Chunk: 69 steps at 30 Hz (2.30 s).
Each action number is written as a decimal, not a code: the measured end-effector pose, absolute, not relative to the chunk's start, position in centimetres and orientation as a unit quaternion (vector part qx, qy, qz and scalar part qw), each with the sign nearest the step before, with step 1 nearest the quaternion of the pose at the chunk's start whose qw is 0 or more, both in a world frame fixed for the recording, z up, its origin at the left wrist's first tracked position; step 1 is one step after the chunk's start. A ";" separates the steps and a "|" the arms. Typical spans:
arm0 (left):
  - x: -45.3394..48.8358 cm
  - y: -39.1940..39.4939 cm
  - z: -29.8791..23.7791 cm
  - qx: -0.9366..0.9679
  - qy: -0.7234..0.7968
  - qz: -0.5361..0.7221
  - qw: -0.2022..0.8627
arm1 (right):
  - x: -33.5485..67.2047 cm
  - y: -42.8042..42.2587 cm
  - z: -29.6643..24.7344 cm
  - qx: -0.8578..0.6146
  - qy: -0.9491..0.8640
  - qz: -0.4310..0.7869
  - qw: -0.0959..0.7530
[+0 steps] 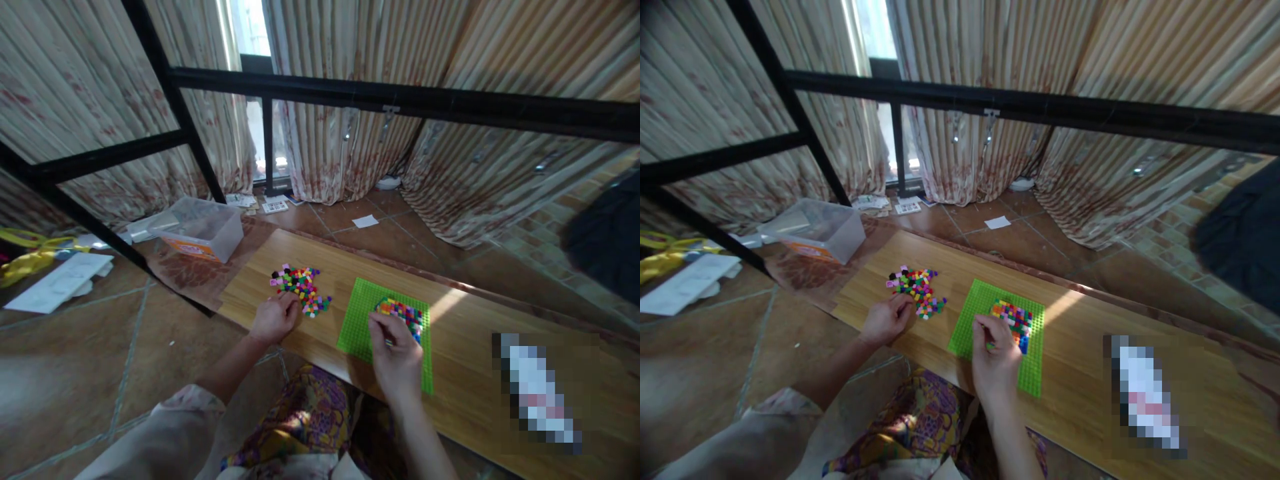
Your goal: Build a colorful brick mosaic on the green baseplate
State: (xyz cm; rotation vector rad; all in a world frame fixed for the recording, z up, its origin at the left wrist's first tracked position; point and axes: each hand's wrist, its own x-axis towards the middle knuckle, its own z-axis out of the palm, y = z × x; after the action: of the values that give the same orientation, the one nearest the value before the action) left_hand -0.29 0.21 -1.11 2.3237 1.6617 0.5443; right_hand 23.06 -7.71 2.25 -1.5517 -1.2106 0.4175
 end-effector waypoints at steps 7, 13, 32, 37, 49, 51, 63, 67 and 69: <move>-0.3 0.2 -1.4 0.798 0.559 0.193 0.118 | 18.1 -4.9 -0.2 -0.635 -0.665 0.164 0.357; -0.4 0.2 -1.4 0.799 0.557 0.192 0.119 | 17.6 -1.7 -0.5 -0.627 -0.730 0.105 0.251; -0.4 0.3 -1.7 0.804 0.546 0.203 0.119 | 17.9 -1.5 -0.7 -0.610 -0.728 0.076 0.303; -1.2 0.5 -2.0 0.786 0.538 0.274 0.133 | 17.8 -3.4 0.9 -0.617 -0.695 0.112 0.351; 2.4 -1.6 -1.6 0.789 0.476 0.344 0.180 | 18.1 -6.0 -0.1 -0.624 -0.634 0.145 0.433; 2.3 -1.6 -1.6 0.764 0.500 0.366 0.178 | 18.4 -6.6 -0.5 -0.622 -0.628 0.143 0.445; 1.9 -1.7 -1.5 0.716 0.529 0.410 0.200 | 19.4 -9.3 -1.8 -0.605 -0.632 0.180 0.450; 1.9 -1.3 -1.8 0.730 0.518 0.394 0.209 | 18.9 -6.9 -1.6 -0.631 -0.653 0.143 0.394; 1.9 -1.3 -1.9 0.737 0.515 0.385 0.209 | 18.7 -5.0 -1.3 -0.632 -0.676 0.122 0.359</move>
State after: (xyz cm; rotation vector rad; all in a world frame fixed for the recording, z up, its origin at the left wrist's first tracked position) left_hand 1.87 -1.27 -1.92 2.0493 1.4327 1.0698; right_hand 18.74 -5.03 -1.25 -1.6286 -1.7430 0.3156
